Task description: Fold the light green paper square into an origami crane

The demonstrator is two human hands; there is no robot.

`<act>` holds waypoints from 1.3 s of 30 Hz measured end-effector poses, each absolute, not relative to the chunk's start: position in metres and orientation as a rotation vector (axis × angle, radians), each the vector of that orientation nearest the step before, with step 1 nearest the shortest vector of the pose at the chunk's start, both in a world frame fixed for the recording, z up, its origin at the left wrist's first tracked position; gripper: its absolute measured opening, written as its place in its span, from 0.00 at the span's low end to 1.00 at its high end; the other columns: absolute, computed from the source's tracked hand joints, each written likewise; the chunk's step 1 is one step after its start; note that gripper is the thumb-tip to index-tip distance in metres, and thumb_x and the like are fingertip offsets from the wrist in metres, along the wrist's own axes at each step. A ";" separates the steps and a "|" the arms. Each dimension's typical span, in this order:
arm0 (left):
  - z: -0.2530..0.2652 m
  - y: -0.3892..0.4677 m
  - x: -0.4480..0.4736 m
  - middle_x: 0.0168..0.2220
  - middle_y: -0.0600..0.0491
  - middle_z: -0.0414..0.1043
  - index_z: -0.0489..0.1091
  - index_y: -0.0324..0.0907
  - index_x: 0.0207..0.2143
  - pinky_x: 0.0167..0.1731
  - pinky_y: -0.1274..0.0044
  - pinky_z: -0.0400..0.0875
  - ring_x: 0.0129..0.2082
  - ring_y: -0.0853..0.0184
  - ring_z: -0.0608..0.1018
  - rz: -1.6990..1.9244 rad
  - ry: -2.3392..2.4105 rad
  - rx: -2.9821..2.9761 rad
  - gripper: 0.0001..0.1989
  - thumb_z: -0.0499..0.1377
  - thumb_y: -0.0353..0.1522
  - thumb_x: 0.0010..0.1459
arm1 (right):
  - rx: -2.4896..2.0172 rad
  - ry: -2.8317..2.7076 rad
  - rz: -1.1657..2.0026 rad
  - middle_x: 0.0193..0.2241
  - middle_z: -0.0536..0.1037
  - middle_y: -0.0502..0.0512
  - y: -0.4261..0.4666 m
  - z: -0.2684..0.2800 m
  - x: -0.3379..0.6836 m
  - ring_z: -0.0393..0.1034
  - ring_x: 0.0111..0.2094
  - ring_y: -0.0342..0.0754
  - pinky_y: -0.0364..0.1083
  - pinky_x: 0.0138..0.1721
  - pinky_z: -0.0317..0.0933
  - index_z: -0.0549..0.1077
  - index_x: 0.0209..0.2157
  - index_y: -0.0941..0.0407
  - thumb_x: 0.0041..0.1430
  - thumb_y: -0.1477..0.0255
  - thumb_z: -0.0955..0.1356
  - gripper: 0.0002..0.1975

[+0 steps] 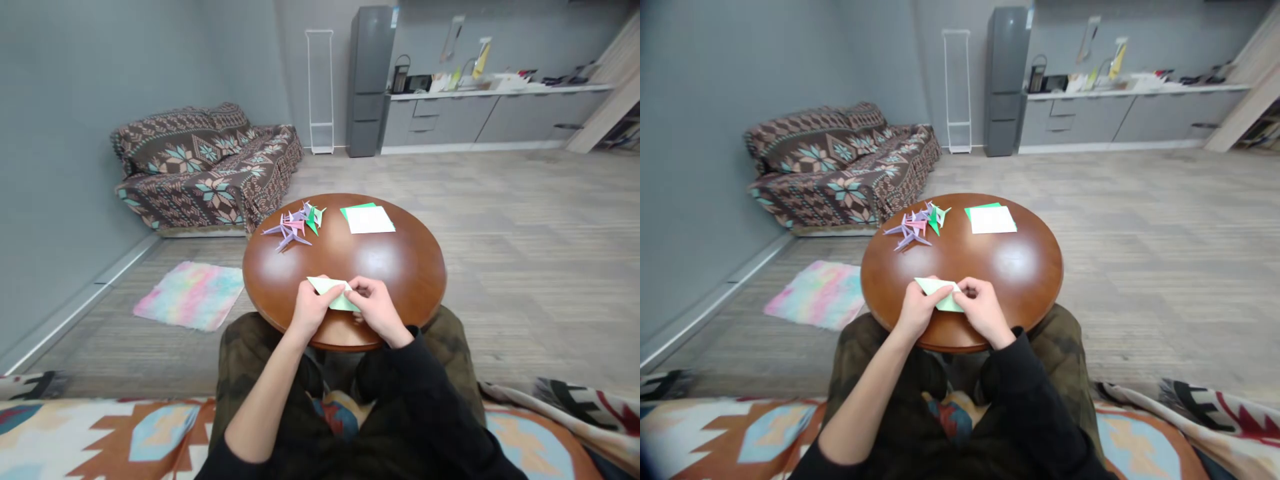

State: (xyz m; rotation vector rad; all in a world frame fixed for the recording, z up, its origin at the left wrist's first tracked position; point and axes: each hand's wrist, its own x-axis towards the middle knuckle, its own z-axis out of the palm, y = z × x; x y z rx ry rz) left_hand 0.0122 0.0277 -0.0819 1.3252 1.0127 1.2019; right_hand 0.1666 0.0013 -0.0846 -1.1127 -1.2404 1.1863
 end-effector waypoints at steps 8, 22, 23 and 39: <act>-0.089 0.030 0.014 0.23 0.56 0.71 0.73 0.37 0.25 0.25 0.79 0.63 0.23 0.72 0.70 1.297 0.899 1.128 0.12 0.70 0.36 0.49 | -1.158 -1.218 1.198 0.19 0.72 0.47 0.001 -0.084 0.164 0.65 0.19 0.43 0.41 0.21 0.58 0.72 0.25 0.56 0.50 0.71 0.69 0.04; -0.082 0.030 0.014 0.22 0.56 0.71 0.73 0.38 0.24 0.26 0.79 0.63 0.23 0.71 0.70 1.280 0.878 1.052 0.06 0.68 0.28 0.41 | -1.088 -1.301 1.090 0.21 0.72 0.46 -0.002 -0.089 0.163 0.63 0.23 0.42 0.42 0.27 0.57 0.73 0.26 0.57 0.52 0.73 0.69 0.04; -0.082 0.031 0.014 0.22 0.56 0.70 0.72 0.38 0.23 0.26 0.79 0.63 0.22 0.72 0.69 1.297 0.861 1.003 0.06 0.67 0.28 0.42 | -1.091 -1.305 1.088 0.21 0.72 0.46 -0.002 -0.089 0.162 0.63 0.23 0.42 0.42 0.27 0.56 0.73 0.25 0.57 0.53 0.73 0.69 0.04; -0.086 0.030 0.014 0.22 0.56 0.71 0.73 0.37 0.23 0.25 0.80 0.63 0.22 0.72 0.70 1.284 0.949 1.176 0.12 0.71 0.35 0.46 | -1.150 -1.261 1.105 0.21 0.75 0.49 0.002 -0.089 0.168 0.65 0.22 0.44 0.42 0.24 0.58 0.74 0.25 0.57 0.51 0.68 0.70 0.07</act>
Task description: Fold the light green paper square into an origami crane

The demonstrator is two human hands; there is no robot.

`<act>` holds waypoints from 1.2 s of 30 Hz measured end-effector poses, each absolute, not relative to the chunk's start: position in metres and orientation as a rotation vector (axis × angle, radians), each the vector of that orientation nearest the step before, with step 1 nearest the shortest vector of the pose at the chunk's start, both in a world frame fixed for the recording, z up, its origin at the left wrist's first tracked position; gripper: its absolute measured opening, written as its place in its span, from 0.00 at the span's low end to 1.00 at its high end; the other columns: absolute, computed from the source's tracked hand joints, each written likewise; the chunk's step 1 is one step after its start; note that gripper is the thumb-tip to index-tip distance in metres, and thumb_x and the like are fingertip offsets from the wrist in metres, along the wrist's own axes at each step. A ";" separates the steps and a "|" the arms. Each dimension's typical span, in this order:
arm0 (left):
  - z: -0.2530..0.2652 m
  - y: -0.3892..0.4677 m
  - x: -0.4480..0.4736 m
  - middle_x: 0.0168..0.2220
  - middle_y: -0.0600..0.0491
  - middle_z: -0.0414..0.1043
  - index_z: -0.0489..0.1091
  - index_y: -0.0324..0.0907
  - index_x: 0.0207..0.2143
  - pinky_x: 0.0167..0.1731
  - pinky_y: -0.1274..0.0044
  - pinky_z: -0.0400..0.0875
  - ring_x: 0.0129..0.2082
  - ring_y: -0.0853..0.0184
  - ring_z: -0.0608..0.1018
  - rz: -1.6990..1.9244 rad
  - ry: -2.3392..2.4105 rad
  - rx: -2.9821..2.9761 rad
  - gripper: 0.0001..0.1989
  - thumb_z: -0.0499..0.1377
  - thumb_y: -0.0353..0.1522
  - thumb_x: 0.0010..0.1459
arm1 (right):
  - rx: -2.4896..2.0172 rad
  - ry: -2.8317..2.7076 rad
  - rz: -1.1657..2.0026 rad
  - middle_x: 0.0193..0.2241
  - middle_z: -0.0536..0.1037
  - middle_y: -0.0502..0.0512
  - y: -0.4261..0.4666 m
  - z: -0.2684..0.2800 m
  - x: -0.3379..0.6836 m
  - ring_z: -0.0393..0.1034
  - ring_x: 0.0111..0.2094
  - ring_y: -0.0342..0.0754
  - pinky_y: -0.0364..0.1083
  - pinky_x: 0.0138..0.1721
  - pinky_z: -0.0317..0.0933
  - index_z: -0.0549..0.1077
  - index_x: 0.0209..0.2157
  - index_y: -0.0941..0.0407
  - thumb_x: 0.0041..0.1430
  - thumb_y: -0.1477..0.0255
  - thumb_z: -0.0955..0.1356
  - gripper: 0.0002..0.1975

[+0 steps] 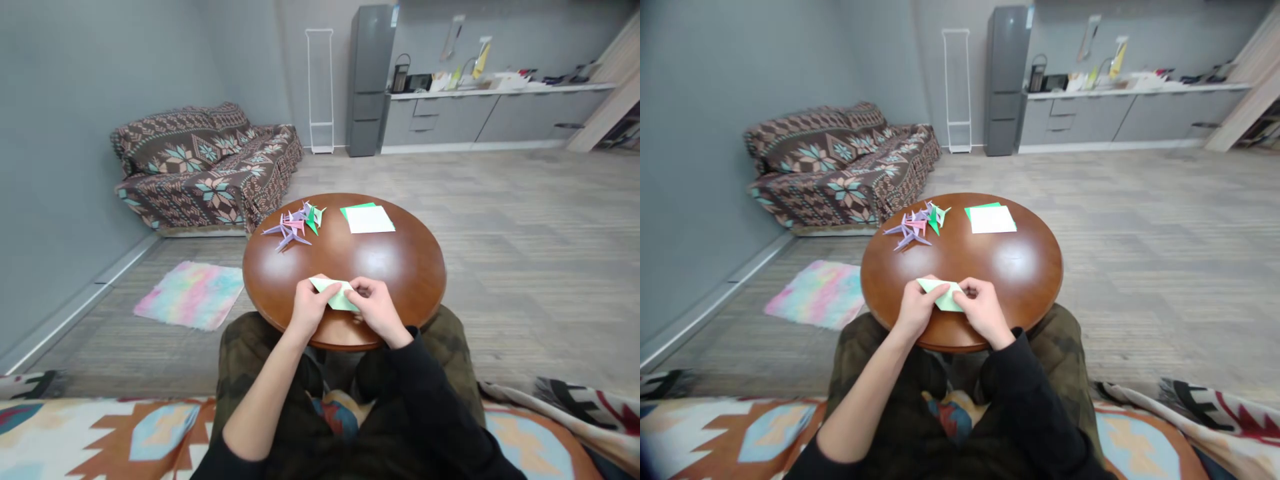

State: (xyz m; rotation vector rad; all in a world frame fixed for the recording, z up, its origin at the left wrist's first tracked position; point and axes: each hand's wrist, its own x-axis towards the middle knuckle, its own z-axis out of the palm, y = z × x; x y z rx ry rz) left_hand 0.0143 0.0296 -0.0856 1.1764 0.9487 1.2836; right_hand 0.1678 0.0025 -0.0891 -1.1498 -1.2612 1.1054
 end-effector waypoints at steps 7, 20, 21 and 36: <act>-0.086 0.033 0.019 0.23 0.56 0.72 0.72 0.37 0.24 0.29 0.78 0.69 0.24 0.71 0.73 1.474 0.892 0.850 0.12 0.72 0.33 0.43 | -1.186 -1.288 1.124 0.18 0.74 0.49 -0.003 -0.083 0.172 0.67 0.21 0.44 0.43 0.26 0.61 0.74 0.23 0.57 0.50 0.73 0.68 0.05; -0.100 0.041 0.019 0.32 0.49 0.80 0.77 0.36 0.33 0.35 0.75 0.73 0.31 0.65 0.79 1.461 0.959 0.938 0.15 0.72 0.37 0.46 | -0.960 -1.128 1.195 0.29 0.79 0.51 -0.014 -0.086 0.182 0.76 0.29 0.47 0.47 0.32 0.72 0.70 0.39 0.54 0.53 0.63 0.75 0.16; -0.101 0.041 0.019 0.33 0.48 0.80 0.77 0.35 0.33 0.36 0.74 0.73 0.32 0.64 0.80 1.452 0.964 0.954 0.16 0.71 0.38 0.47 | -0.954 -1.138 1.185 0.28 0.79 0.51 -0.014 -0.086 0.182 0.76 0.28 0.47 0.46 0.32 0.72 0.70 0.37 0.54 0.53 0.63 0.76 0.15; -0.087 0.031 0.021 0.33 0.54 0.77 0.65 0.44 0.53 0.32 0.78 0.74 0.30 0.67 0.80 1.360 0.896 1.268 0.26 0.68 0.33 0.52 | -0.975 -1.236 1.143 0.32 0.80 0.54 -0.013 -0.089 0.185 0.74 0.29 0.47 0.46 0.33 0.72 0.78 0.37 0.56 0.54 0.67 0.74 0.09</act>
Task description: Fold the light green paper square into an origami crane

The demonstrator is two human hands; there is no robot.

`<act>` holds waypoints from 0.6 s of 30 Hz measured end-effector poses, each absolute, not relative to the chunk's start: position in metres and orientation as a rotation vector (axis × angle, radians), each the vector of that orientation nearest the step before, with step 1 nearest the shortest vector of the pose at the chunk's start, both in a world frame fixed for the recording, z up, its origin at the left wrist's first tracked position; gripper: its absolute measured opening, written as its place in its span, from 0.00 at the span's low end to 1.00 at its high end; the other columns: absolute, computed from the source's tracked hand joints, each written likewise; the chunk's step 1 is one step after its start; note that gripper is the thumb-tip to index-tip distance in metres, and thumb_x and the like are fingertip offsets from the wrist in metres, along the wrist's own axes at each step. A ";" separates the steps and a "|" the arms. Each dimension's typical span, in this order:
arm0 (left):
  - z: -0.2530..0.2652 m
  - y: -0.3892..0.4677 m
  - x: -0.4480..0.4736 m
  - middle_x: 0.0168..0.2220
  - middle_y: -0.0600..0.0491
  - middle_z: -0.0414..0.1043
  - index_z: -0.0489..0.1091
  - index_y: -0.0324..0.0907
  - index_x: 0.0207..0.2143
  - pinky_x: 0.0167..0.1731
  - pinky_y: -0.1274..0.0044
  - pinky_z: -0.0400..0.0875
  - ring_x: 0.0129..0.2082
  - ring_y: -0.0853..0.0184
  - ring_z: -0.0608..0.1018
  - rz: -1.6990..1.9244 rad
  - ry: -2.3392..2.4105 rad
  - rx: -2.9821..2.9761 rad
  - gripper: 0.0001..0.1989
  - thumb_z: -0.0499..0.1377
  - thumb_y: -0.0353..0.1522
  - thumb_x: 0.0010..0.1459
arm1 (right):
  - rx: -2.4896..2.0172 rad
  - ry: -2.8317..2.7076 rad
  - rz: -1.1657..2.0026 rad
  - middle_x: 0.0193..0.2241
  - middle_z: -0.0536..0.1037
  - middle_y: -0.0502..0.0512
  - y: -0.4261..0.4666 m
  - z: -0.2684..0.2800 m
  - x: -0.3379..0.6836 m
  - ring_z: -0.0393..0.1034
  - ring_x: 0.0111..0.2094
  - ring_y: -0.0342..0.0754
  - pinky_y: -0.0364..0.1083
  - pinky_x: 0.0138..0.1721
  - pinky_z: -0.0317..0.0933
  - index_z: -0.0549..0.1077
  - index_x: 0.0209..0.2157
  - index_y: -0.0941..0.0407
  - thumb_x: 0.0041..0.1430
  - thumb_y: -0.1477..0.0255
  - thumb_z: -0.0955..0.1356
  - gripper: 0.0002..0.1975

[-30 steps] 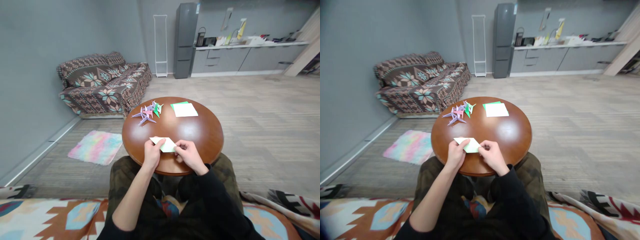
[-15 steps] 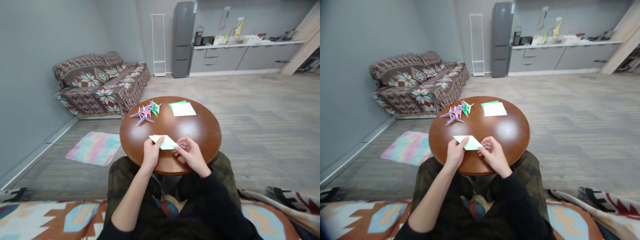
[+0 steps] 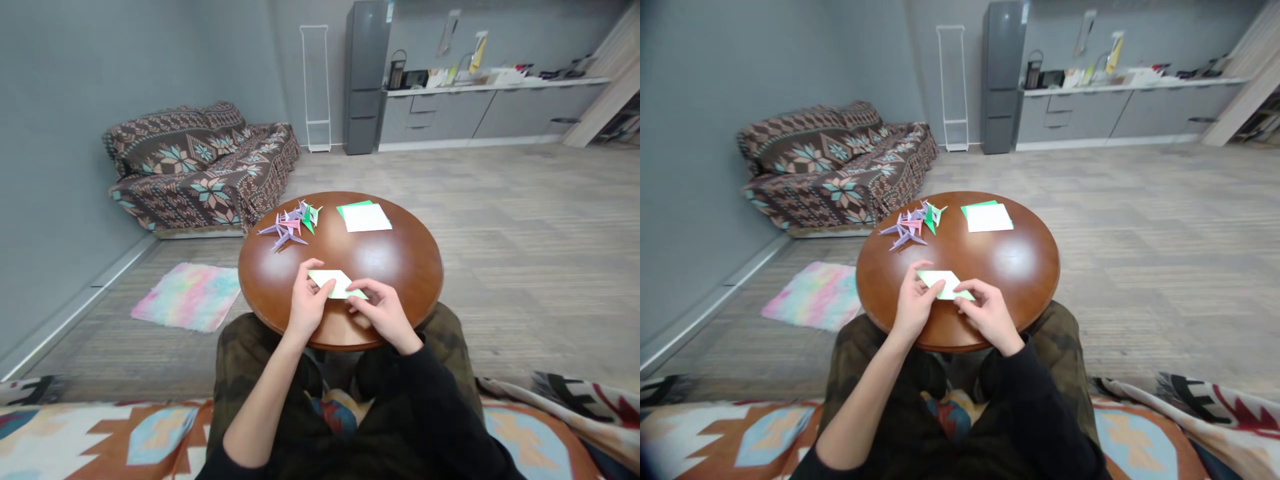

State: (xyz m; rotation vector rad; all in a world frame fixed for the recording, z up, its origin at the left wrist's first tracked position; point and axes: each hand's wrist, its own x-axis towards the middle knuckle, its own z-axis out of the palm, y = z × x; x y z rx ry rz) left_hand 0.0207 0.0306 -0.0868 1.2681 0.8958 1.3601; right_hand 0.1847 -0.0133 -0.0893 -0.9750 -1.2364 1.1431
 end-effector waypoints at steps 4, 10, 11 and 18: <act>-0.086 0.030 0.017 0.34 0.52 0.77 0.74 0.40 0.38 0.36 0.77 0.73 0.32 0.67 0.78 1.277 0.899 1.411 0.09 0.64 0.35 0.58 | -0.987 -1.284 1.102 0.33 0.80 0.53 -0.013 -0.090 0.186 0.74 0.29 0.46 0.46 0.35 0.70 0.80 0.37 0.55 0.53 0.69 0.75 0.09; -0.082 0.026 0.016 0.43 0.47 0.80 0.76 0.40 0.43 0.48 0.71 0.74 0.44 0.61 0.81 1.141 0.692 1.384 0.13 0.67 0.34 0.55 | -0.971 -1.141 1.086 0.29 0.83 0.53 -0.012 -0.091 0.192 0.77 0.30 0.48 0.46 0.37 0.71 0.81 0.37 0.55 0.54 0.67 0.76 0.09; -0.082 0.026 0.016 0.42 0.47 0.81 0.77 0.39 0.42 0.48 0.71 0.74 0.43 0.61 0.81 1.140 0.710 1.388 0.13 0.67 0.33 0.54 | -0.965 -1.155 1.077 0.29 0.83 0.53 -0.012 -0.091 0.193 0.78 0.31 0.49 0.46 0.38 0.71 0.81 0.37 0.54 0.54 0.67 0.76 0.09; -0.078 0.025 0.019 0.35 0.49 0.83 0.80 0.39 0.34 0.41 0.73 0.77 0.36 0.62 0.82 1.191 0.861 1.454 0.08 0.69 0.34 0.52 | -0.995 -1.208 1.002 0.31 0.82 0.52 -0.014 -0.086 0.189 0.78 0.32 0.50 0.46 0.37 0.71 0.79 0.35 0.54 0.53 0.66 0.76 0.09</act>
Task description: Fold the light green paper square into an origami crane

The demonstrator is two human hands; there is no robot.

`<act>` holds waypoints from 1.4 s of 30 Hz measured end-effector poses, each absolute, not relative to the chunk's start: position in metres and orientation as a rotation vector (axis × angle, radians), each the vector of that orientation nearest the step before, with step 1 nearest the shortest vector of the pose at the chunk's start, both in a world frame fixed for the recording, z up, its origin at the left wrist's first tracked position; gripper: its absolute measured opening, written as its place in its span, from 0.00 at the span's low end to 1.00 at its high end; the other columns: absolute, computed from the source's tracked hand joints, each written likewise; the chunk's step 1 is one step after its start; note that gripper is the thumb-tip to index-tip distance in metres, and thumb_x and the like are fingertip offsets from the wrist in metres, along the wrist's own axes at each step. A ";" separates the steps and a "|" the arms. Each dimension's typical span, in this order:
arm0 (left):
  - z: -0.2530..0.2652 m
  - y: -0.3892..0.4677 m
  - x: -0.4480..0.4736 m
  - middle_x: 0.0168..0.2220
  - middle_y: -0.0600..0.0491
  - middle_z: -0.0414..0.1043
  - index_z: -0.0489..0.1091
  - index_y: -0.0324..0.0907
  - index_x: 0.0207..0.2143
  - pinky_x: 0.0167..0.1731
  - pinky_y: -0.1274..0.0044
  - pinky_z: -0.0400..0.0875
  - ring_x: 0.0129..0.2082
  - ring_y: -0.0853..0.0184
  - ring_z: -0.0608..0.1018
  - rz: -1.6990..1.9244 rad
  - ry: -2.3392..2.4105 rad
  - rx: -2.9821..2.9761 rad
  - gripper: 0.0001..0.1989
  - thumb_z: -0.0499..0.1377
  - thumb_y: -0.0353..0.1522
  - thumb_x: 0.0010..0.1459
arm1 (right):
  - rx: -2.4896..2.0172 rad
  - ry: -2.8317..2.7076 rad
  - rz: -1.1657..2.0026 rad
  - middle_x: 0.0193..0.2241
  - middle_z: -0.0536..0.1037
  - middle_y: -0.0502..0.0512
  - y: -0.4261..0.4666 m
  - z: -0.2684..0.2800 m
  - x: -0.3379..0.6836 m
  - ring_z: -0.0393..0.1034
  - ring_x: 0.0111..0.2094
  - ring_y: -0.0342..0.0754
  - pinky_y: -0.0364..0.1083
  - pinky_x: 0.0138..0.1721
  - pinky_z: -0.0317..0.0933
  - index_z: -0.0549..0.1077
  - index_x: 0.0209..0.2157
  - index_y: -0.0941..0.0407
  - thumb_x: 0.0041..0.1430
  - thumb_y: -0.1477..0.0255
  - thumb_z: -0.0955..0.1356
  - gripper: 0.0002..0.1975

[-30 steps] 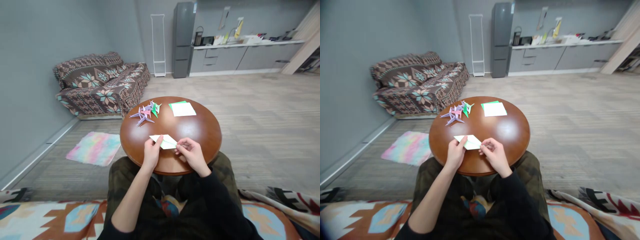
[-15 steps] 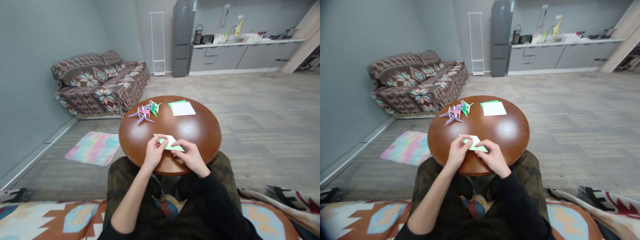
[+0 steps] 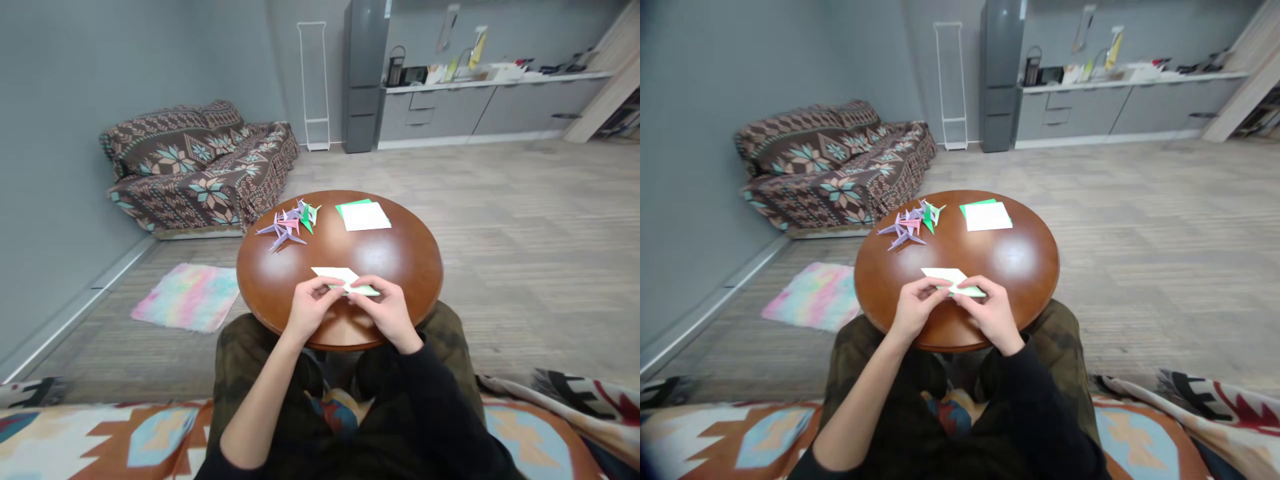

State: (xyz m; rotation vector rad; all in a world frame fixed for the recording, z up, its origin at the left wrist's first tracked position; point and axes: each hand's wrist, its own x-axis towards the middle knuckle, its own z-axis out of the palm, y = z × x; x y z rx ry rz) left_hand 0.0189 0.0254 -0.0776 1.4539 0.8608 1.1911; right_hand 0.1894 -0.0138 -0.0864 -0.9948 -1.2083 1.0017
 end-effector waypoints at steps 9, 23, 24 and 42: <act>-0.083 0.025 0.023 0.26 0.53 0.81 0.80 0.40 0.27 0.33 0.77 0.77 0.27 0.66 0.81 1.319 0.977 1.438 0.04 0.67 0.32 0.53 | -1.002 -1.217 0.891 0.28 0.82 0.54 -0.011 -0.090 0.184 0.76 0.31 0.50 0.48 0.37 0.69 0.80 0.27 0.55 0.57 0.67 0.74 0.08; -0.086 0.020 0.025 0.33 0.54 0.80 0.71 0.43 0.43 0.34 0.78 0.78 0.32 0.67 0.82 1.311 0.910 1.539 0.11 0.65 0.34 0.58 | -1.102 -1.136 1.009 0.25 0.82 0.54 -0.006 -0.082 0.191 0.76 0.28 0.49 0.46 0.35 0.69 0.77 0.26 0.57 0.52 0.65 0.77 0.11; -0.086 0.020 0.024 0.32 0.54 0.80 0.73 0.43 0.43 0.33 0.79 0.77 0.31 0.68 0.82 1.297 0.926 1.576 0.10 0.65 0.35 0.59 | -1.102 -1.146 1.015 0.25 0.82 0.54 -0.006 -0.081 0.191 0.76 0.28 0.48 0.46 0.35 0.69 0.77 0.26 0.57 0.53 0.65 0.76 0.11; -0.084 0.020 0.022 0.24 0.55 0.75 0.72 0.39 0.27 0.26 0.80 0.71 0.24 0.70 0.77 1.424 1.042 1.467 0.11 0.66 0.36 0.56 | -1.114 -1.156 0.921 0.23 0.82 0.54 -0.004 -0.081 0.176 0.77 0.26 0.49 0.46 0.33 0.69 0.78 0.24 0.57 0.53 0.66 0.76 0.11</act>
